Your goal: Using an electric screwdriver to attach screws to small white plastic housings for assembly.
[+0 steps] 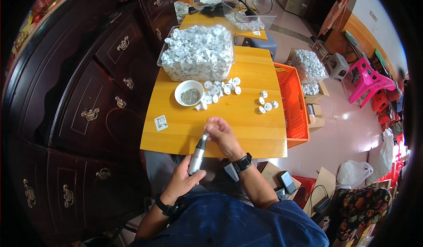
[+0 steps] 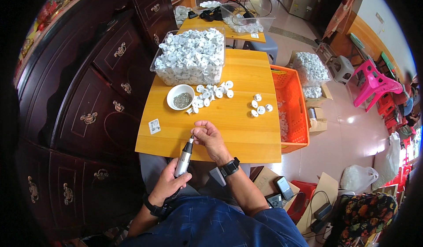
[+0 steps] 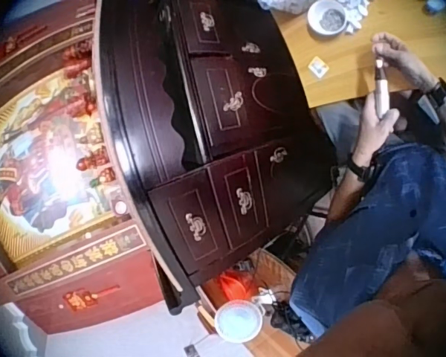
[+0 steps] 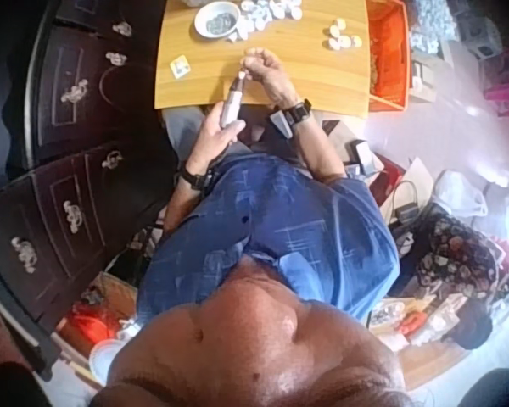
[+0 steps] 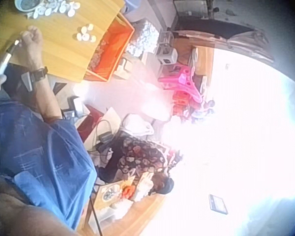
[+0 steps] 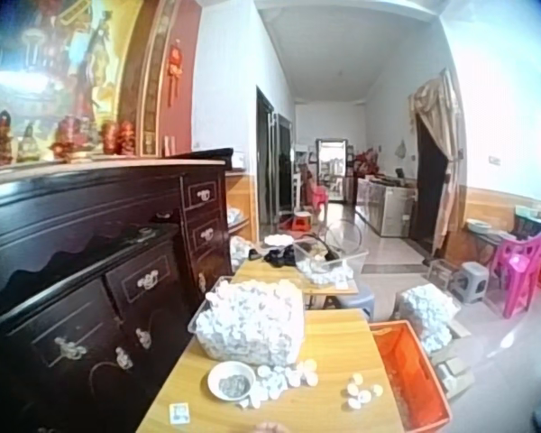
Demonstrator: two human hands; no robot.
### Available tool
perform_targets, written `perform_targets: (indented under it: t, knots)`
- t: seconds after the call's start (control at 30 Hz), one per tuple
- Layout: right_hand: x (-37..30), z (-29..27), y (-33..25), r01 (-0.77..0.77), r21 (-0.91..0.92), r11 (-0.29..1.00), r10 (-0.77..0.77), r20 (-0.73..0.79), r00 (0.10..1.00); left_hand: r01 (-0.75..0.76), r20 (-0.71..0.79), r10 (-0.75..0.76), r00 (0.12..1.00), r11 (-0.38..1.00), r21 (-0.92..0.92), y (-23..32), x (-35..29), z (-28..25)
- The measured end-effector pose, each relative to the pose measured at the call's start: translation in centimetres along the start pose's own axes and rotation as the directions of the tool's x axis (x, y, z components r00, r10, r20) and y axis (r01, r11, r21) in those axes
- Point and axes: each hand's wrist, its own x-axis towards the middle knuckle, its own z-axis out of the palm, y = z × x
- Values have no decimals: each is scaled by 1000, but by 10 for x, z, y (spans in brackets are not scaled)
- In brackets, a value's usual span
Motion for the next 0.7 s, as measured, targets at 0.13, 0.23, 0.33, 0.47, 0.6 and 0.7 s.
perform_targets:
  t: [0.13, 0.23, 0.33, 0.47, 0.6, 0.7]
  knots:
    - [0, -4, -3, -7, 45, 999, 5, 32, 999, -7, 10, 7, 1000, 1000, 31, 0, 2, 1]
    - [-2, -5, -6, 1, 44, 999, -4, 54, 999, -18, 9, 17, 1000, 999, 31, 1, 3, 2]
    - [-7, 2, -17, -52, 80, 995, 51, 18, 999, -29, 2, 29, 1000, 999, 35, 4, 5, 3]
    - [7, -19, -40, -14, -29, 999, 13, -22, 1000, -61, -15, 61, 998, 998, 20, 0, 7, 6]
    - [47, -44, -70, 111, -674, 730, -338, -215, 916, -49, -11, 49, 999, 999, 11, 4, 5, 3]
    - [75, -66, -82, 66, -946, 318, -624, -156, 766, -31, 6, 31, 1000, 997, 74, 9, 5, 3]
